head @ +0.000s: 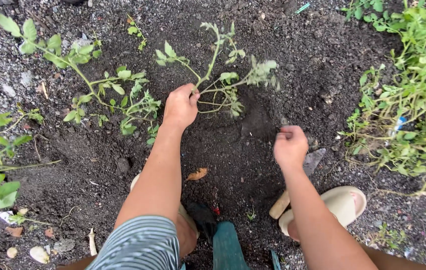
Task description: The recorder is planting and adjusting small plants in the garden soil using their hands and a trowel.
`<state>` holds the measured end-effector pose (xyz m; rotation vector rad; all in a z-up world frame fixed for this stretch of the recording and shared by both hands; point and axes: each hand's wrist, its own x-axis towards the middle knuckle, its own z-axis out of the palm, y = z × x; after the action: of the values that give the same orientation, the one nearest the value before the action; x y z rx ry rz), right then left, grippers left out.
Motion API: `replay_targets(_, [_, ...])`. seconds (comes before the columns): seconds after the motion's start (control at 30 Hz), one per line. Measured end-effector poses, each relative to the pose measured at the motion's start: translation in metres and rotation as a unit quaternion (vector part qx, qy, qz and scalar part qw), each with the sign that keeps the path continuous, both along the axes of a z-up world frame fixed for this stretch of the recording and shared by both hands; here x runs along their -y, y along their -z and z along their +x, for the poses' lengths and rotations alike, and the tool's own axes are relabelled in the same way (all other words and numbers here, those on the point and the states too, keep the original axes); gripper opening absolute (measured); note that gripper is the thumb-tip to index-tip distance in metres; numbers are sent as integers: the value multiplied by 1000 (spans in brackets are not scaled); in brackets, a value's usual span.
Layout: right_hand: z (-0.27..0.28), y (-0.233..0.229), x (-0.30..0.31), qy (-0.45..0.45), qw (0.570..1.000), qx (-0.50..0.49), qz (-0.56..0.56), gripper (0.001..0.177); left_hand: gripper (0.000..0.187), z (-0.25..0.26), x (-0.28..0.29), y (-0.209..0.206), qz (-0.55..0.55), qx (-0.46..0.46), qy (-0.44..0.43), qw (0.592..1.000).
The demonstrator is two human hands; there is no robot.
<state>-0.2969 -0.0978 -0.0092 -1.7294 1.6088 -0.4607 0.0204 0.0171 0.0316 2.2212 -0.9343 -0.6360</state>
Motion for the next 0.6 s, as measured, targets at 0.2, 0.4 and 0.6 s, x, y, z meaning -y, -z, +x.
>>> replay_targets(0.2, [-56, -55, -9, 31, 975, -218, 37, 26, 12, -4, -3, 2, 57, -36, 20, 998])
replay_targets(0.4, [-75, -80, -38, -3, 887, -381, 262, 43, 13, -9, 1, -17, 63, -55, 6, 996])
replay_targets(0.6, [-96, -40, -76, 155, 905, -137, 373, 26, 13, -10, 1, -15, 64, -55, -18, 996])
